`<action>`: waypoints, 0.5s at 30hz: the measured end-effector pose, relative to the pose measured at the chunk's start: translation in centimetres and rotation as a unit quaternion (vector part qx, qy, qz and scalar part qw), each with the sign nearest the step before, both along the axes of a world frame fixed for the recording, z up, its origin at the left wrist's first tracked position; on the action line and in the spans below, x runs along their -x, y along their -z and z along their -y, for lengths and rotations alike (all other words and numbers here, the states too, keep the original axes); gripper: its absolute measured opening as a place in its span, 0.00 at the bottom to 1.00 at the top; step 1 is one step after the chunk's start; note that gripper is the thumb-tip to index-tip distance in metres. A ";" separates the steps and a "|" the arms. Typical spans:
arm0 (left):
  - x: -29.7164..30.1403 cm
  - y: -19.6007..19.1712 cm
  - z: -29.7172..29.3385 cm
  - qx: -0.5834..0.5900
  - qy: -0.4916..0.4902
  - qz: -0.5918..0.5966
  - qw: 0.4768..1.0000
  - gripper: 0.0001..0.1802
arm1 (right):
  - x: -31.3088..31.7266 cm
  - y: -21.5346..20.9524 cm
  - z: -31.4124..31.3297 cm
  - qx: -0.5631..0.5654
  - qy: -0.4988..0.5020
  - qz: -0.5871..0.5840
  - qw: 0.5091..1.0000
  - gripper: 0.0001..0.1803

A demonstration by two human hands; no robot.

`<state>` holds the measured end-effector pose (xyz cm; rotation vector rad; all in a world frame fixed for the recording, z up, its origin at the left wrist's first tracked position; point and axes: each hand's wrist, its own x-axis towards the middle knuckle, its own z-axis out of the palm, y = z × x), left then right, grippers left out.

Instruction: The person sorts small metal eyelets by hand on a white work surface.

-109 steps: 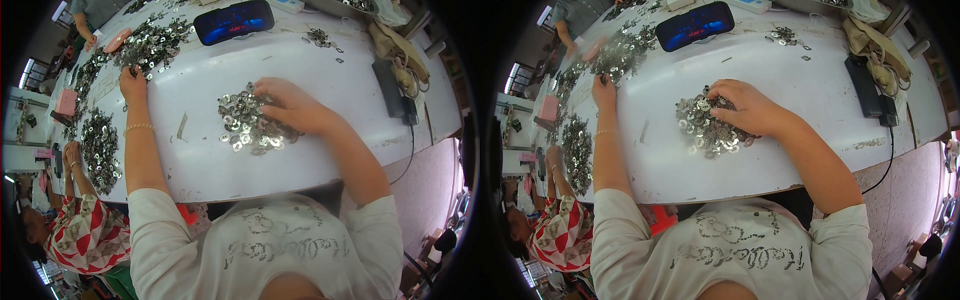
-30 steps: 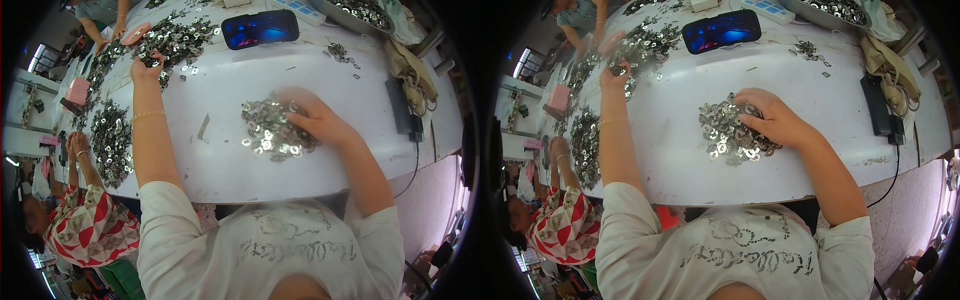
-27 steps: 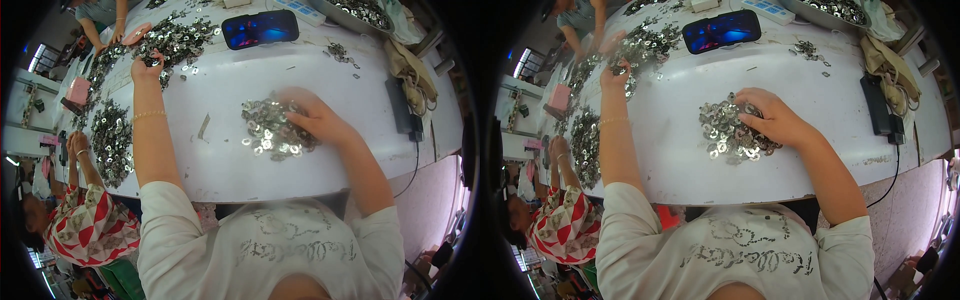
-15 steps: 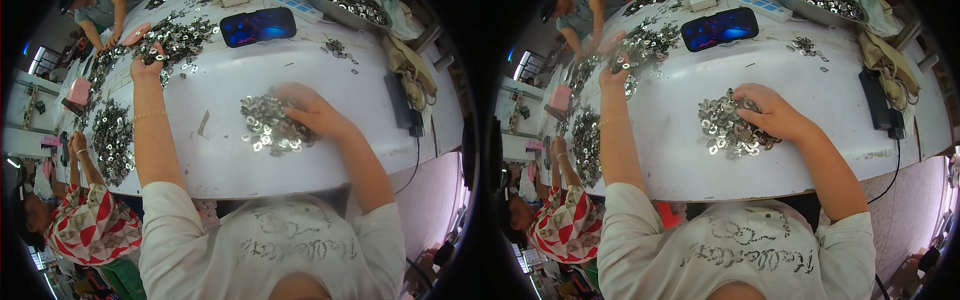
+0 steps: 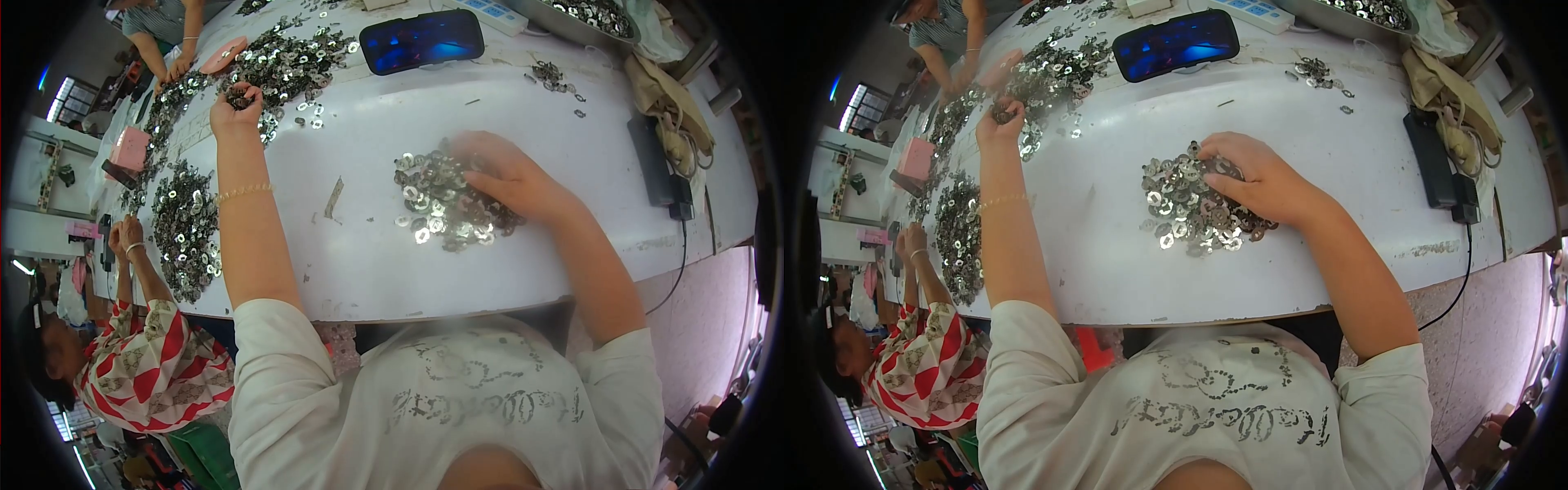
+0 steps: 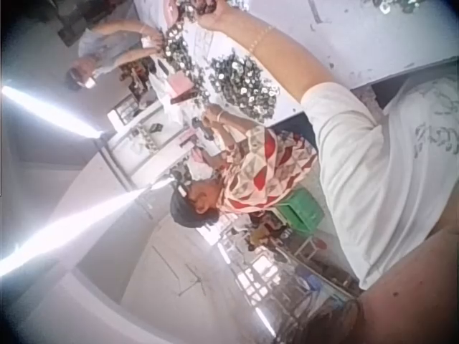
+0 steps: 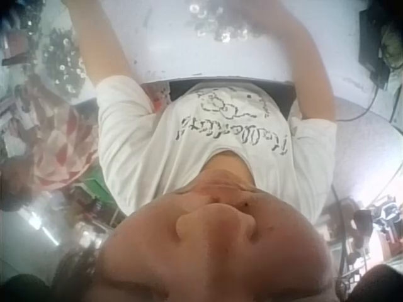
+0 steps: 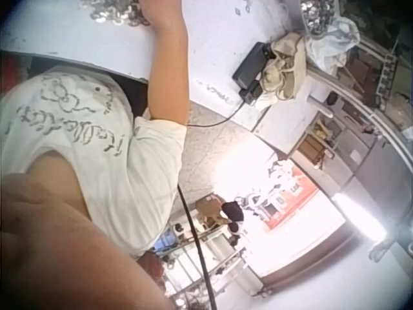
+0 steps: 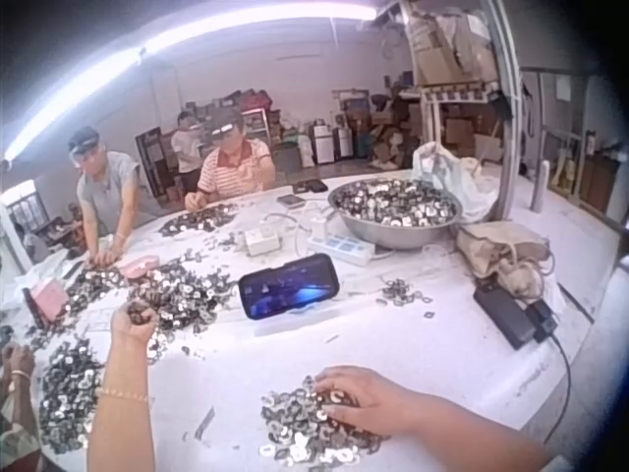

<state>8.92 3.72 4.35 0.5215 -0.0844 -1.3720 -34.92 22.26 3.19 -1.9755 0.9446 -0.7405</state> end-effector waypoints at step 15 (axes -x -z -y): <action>-0.1 -0.7 -1.0 0.016 -0.001 -0.022 1.000 0.18 | -0.2 0.4 -0.1 0.034 0.021 0.030 0.999 0.15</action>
